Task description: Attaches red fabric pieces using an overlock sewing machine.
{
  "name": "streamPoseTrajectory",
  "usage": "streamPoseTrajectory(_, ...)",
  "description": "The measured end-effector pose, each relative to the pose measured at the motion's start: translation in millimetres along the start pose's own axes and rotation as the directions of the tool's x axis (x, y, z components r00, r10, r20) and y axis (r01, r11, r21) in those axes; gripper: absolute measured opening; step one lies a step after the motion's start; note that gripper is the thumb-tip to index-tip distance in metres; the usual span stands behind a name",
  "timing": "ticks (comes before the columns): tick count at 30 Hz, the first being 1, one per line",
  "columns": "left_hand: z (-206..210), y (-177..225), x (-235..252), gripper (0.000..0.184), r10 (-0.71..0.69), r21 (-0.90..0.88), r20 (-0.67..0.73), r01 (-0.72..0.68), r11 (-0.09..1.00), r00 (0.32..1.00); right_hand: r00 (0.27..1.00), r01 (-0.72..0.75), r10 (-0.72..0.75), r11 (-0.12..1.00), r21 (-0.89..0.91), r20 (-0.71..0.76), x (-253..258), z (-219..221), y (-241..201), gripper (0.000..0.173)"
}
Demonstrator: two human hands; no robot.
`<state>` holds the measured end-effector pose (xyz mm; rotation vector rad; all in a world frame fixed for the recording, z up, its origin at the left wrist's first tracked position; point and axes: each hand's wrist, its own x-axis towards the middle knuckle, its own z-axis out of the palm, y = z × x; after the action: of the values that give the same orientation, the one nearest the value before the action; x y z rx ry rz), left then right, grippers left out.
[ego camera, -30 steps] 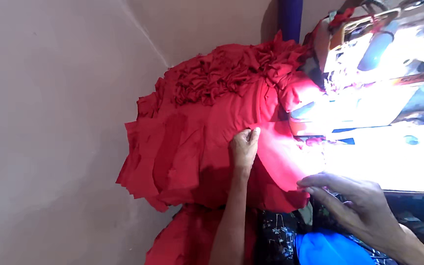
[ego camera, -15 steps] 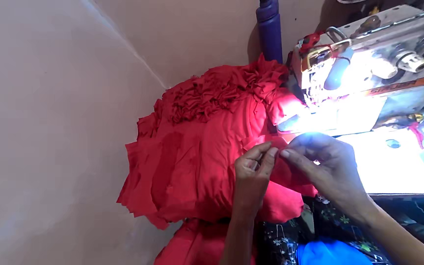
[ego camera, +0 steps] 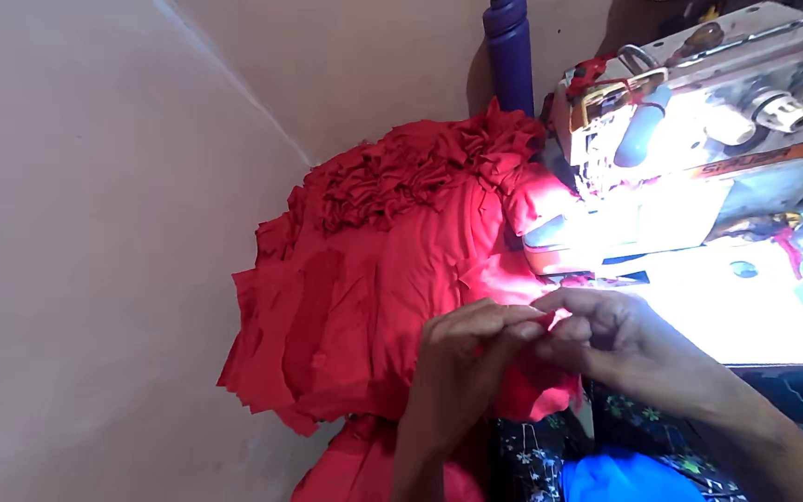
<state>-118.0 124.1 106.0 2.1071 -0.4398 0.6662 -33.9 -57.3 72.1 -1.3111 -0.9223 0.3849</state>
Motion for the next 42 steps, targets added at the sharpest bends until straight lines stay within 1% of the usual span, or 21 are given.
streamPoseTrajectory(4,-13.2,10.0,10.3,0.015,0.053,0.011,0.002,-0.053,0.999,0.999,0.998,0.009,-0.01,1.0,0.02,0.06,-13.9,-1.5,-0.7,0.006)
streamPoseTrajectory(7,-11.0,4.3,25.4,0.014,0.073,0.023,-0.042,-0.072,0.997,0.996,1.0,-0.031,0.031,0.998,0.049,0.0,-24.8,-1.8,4.4,0.003)
streamPoseTrajectory(9,-1.7,-5.2,40.6,0.011,0.059,0.004,-0.073,-0.058,0.998,0.996,0.994,-0.064,0.072,0.993,0.097,-0.078,-29.0,-3.4,10.1,0.007)
streamPoseTrajectory(10,5.3,-13.1,49.6,0.01,0.055,-0.027,-0.075,-0.057,0.998,0.996,0.989,-0.054,0.065,0.995,0.084,-0.136,-30.2,-5.4,15.5,0.008)
streamPoseTrajectory(13,35.4,-44.9,78.0,0.008,0.058,-0.086,-0.07,-0.064,0.994,0.996,0.935,-0.045,0.018,0.997,-0.067,-0.354,-28.6,-16.2,36.3,0.011)
streamPoseTrajectory(15,57.4,-62.3,88.9,0.008,0.002,-0.078,-0.055,-0.006,0.997,0.998,0.876,-0.073,0.025,0.994,-0.082,-0.481,-22.4,-25.1,49.0,0.007)
streamPoseTrajectory(17,78.4,-76.7,93.6,0.012,-0.098,-0.025,-0.057,0.097,0.995,0.994,0.831,-0.134,0.059,0.986,-0.096,-0.554,-17.9,-34.7,64.6,0.009)
streamPoseTrajectory(18,87.5,-81.8,95.1,0.014,-0.144,0.044,-0.053,0.146,0.988,0.988,0.816,-0.16,0.081,0.983,-0.09,-0.573,-17.2,-37.8,71.5,0.011)
streamPoseTrajectory(19,95.4,-84.6,95.9,0.016,-0.181,0.135,-0.051,0.186,0.973,0.982,0.808,-0.181,0.1,0.98,-0.084,-0.58,-17.5,-39.0,76.6,0.012)
streamPoseTrajectory(20,102.2,-86.9,95.8,0.017,-0.181,0.224,-0.055,0.189,0.956,0.982,0.804,-0.196,0.109,0.977,-0.087,-0.585,-18.2,-38.8,79.9,0.012)
streamPoseTrajectory(21,108.4,-87.7,95.5,0.016,-0.147,0.31,-0.078,0.164,0.937,0.986,0.799,-0.197,0.099,0.975,-0.102,-0.593,-19.4,-38.0,81.5,0.013)
streamPoseTrajectory(23,121.4,-91.3,93.0,0.015,0.005,0.482,-0.144,0.066,0.874,0.99,0.791,-0.192,0.058,0.969,-0.157,-0.609,-24.8,-35.5,82.3,0.014)
streamPoseTrajectory(24,127.3,-90.5,88.1,0.014,0.056,0.542,-0.161,0.04,0.839,0.985,0.792,-0.181,0.038,0.968,-0.175,-0.609,-28.9,-33.6,82.5,0.016)
streamPoseTrajectory(27,142.7,-76.6,65.4,0.011,0.081,0.624,-0.182,0.052,0.779,0.98,0.768,-0.177,0.051,0.975,-0.135,-0.638,-40.1,-23.6,78.6,0.016)
streamPoseTrajectory(29,148.9,-70.9,56.4,0.013,0.095,0.683,-0.184,0.058,0.728,0.978,0.748,-0.134,0.01,0.981,-0.138,-0.663,-44.2,-21.6,79.0,0.018)
streamPoseTrajectory(31,152.6,-70.7,53.6,0.019,0.066,0.68,-0.173,0.071,0.729,0.983,0.74,-0.118,-0.035,0.977,-0.18,-0.672,-43.2,-26.2,80.3,0.022)
streamPoseTrajectory(34,153.7,-71.1,60.8,0.026,-0.048,0.588,-0.169,0.14,0.796,0.984,0.731,-0.136,-0.065,0.961,-0.239,-0.679,-33.1,-35.1,78.6,0.019)
streamPoseTrajectory(37,152.6,-69.2,66.5,0.028,-0.116,0.511,-0.202,0.206,0.835,0.972,0.713,-0.132,-0.078,0.961,-0.243,-0.697,-22.1,-37.4,77.6,0.016)
streamPoseTrajectory(39,150.1,-70.3,69.0,0.03,-0.147,0.494,-0.207,0.233,0.838,0.967,0.724,-0.087,-0.096,0.969,-0.23,-0.682,-14.2,-39.5,79.9,0.019)
streamPoseTrajectory(41,144.6,-75.8,76.0,0.03,-0.184,0.5,-0.169,0.245,0.831,0.968,0.726,-0.09,-0.108,0.964,-0.25,-0.679,-4.4,-41.7,82.4,0.021)
streamPoseTrajectory(42,139.5,-79.0,81.0,0.031,-0.211,0.497,-0.12,0.243,0.833,0.97,0.722,-0.101,-0.116,0.957,-0.27,-0.683,1.3,-43.7,82.7,0.024)
